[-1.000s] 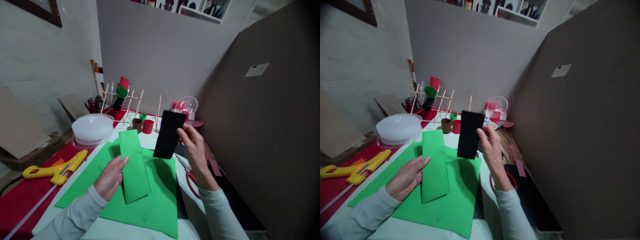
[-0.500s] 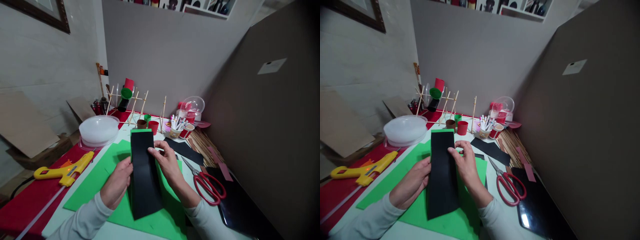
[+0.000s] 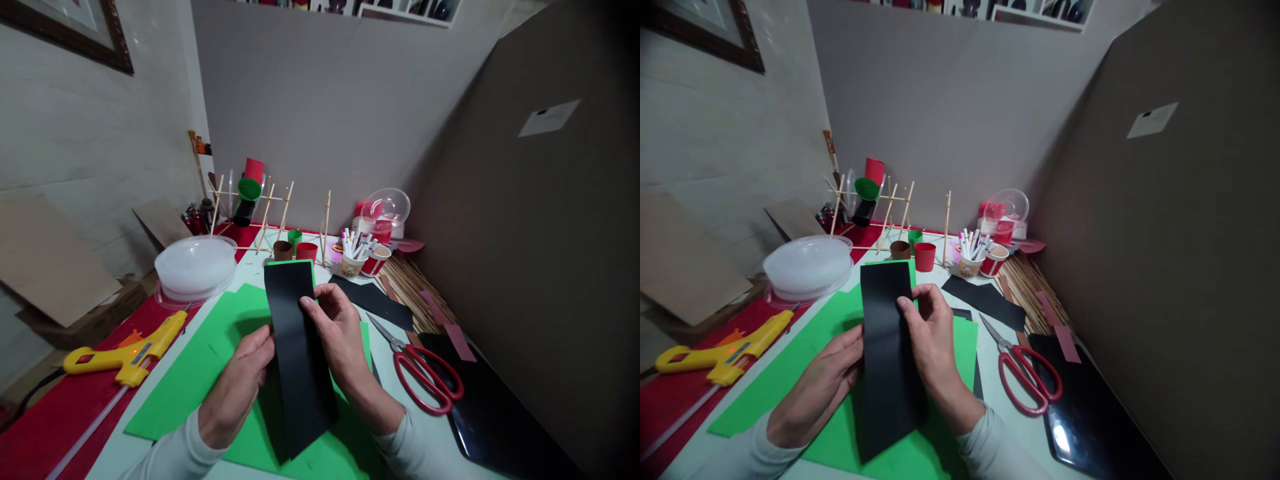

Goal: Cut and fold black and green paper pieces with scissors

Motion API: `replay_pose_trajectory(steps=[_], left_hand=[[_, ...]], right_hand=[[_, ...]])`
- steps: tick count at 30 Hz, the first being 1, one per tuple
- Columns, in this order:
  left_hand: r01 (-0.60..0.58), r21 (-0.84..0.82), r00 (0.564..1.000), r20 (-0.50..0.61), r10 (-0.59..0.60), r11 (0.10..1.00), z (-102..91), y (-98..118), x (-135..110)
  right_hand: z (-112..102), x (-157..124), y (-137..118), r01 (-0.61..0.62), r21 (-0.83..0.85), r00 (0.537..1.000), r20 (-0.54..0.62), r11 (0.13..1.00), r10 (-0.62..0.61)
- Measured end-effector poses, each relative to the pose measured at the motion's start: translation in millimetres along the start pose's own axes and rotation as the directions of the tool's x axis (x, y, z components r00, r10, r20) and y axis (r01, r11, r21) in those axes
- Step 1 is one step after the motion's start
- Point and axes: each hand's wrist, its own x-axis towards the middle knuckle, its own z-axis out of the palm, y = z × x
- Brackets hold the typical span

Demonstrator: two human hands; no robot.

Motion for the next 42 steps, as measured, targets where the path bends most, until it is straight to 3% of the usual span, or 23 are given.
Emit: replay_pose_trajectory(steps=[4, 8, 14, 20, 23, 26, 31, 35, 37, 39, 42], left_hand=[[-0.007, -0.01, 0.998, -0.068, 0.006, 1.0, -1.5, 3.3, -6.1], [-0.005, 0.156, 0.981, -0.19, 0.035, 0.988, -4.8, 2.1, -9.5], [0.011, 0.404, 0.897, -0.408, 0.17, 0.915, -3.3, -2.0, -8.2], [-0.107, 0.632, 0.939, -0.19, 0.287, 0.768, 1.7, 3.3, -10.8], [-0.054, 0.679, 0.93, -0.233, 0.285, 0.732, -0.9, 1.0, -12.1], [-0.017, 0.651, 0.915, -0.296, 0.274, 0.759, -5.6, -4.3, -12.9], [-0.066, 0.598, 0.882, -0.34, 0.327, 0.799, -7.5, -5.4, -13.8], [-0.218, 0.722, 0.906, -0.1, 0.412, 0.657, -0.1, 4.8, -13.3], [-0.24, 0.72, 0.932, -0.018, 0.363, 0.652, 4.2, 9.8, -11.6], [-0.117, 0.687, 0.99, 0.025, 0.138, 0.717, 7.2, 13.6, -9.6], [0.033, 0.692, 0.995, 0.044, -0.088, 0.721, 8.1, 17.0, -8.7]], right_hand=[[-0.1, -0.3, -1.3, 0.004, 0.022, 1.0, -0.022, 1.0, -0.003], [0.0, -3.9, -3.1, -0.001, 0.042, 0.999, -0.034, 0.999, 0.003], [2.0, -8.4, -6.7, 0.008, 0.087, 0.998, -0.056, 0.996, -0.003], [3.4, -11.6, -12.1, -0.006, 0.281, 1.0, -0.017, 0.96, 0.011], [3.4, -13.6, -14.5, -0.009, 0.306, 1.0, 0.006, 0.952, 0.007], [3.4, -14.0, -15.5, -0.023, 0.326, 1.0, 0.019, 0.945, 0.018], [2.4, -10.9, -15.8, -0.042, 0.334, 0.999, 0.024, 0.942, 0.037], [-1.3, -6.5, -16.7, -0.084, 0.33, 0.996, 0.024, 0.94, 0.081], [-4.2, -3.1, -15.6, -0.116, 0.358, 0.993, 0.048, 0.926, 0.106], [-6.8, 0.7, -13.1, -0.158, 0.39, 0.987, 0.089, 0.907, 0.133], [-9.2, 4.9, -9.0, -0.191, 0.419, 0.98, 0.128, 0.888, 0.15]])
